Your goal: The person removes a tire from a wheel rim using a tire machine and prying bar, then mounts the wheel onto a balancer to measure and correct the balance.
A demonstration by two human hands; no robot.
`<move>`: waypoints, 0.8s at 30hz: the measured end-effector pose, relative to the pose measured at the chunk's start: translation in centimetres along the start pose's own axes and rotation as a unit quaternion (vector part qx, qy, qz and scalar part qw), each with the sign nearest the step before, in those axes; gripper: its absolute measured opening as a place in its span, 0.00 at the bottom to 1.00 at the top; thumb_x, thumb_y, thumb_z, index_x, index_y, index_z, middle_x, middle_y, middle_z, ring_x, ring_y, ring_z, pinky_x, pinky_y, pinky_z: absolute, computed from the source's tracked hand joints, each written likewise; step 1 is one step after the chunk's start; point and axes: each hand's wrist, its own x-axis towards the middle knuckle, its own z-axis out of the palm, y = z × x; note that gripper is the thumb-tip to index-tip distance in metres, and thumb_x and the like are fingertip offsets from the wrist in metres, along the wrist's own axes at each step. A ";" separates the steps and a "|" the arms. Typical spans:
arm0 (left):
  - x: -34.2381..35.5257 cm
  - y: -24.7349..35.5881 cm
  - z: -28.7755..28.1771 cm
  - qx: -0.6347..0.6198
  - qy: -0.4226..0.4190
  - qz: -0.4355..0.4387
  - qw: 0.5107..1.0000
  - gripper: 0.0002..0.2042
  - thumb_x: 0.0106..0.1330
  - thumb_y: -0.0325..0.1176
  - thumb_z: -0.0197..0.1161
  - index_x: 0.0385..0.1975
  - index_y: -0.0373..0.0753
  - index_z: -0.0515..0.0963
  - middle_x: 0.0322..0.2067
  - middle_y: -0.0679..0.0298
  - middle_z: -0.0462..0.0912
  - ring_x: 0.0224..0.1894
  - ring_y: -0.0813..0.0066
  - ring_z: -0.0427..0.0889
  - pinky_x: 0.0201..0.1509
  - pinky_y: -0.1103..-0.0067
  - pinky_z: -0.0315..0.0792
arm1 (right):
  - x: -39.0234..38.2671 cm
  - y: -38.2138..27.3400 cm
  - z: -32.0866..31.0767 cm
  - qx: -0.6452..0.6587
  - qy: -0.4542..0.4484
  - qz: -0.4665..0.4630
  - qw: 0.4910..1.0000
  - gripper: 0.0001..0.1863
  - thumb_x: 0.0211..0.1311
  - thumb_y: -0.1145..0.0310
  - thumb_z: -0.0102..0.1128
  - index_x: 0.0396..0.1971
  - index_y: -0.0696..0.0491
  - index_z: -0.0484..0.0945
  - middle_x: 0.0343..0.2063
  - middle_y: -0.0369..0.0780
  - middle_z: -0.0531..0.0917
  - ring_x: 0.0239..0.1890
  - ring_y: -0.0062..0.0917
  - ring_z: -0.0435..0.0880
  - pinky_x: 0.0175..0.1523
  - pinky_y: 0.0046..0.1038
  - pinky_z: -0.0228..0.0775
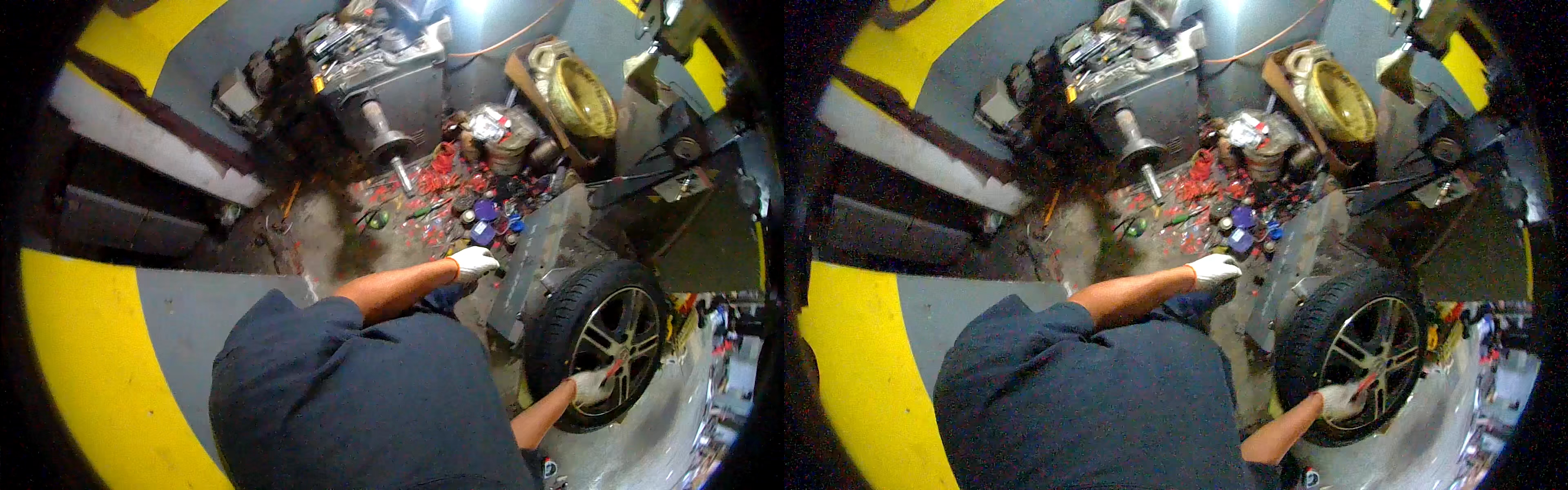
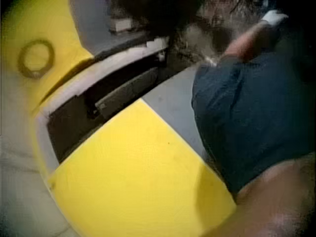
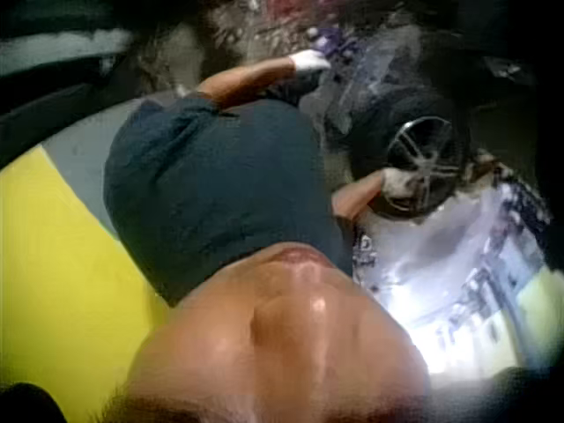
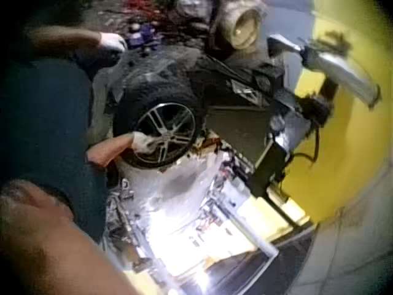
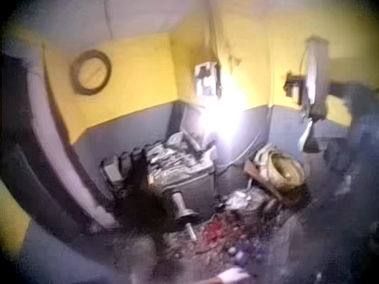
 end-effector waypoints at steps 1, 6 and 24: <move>-0.9 -5.8 -1.0 0.154 -0.031 0.196 0.968 0.19 0.70 0.46 0.58 0.47 0.38 0.82 0.43 0.57 0.85 0.46 0.61 0.82 0.53 0.67 0.74 | -3.2 -2.6 2.7 0.053 -0.054 -0.038 0.996 0.17 0.64 0.59 0.65 0.40 0.59 0.84 0.40 0.46 0.87 0.41 0.37 0.85 0.49 0.38 0.75; -10.8 -2.7 -4.2 -0.439 -0.064 -0.009 0.896 0.13 0.71 0.48 0.62 0.40 0.46 0.76 0.32 0.69 0.78 0.30 0.79 0.77 0.36 0.79 0.73 | -23.4 -12.8 10.6 0.308 -0.463 -0.116 0.823 0.09 0.64 0.75 0.61 0.43 0.58 0.78 0.39 0.39 0.80 0.36 0.25 0.79 0.47 0.28 0.74; -20.5 -29.5 -29.1 -0.204 0.400 -0.089 0.889 0.25 0.74 0.50 0.52 0.55 0.35 0.79 0.53 0.49 0.83 0.56 0.55 0.80 0.61 0.69 0.71 | -62.7 -34.1 29.9 0.190 -0.766 -0.013 0.615 0.08 0.55 0.72 0.67 0.29 0.58 0.77 0.22 0.35 0.79 0.23 0.16 0.74 0.29 0.25 0.67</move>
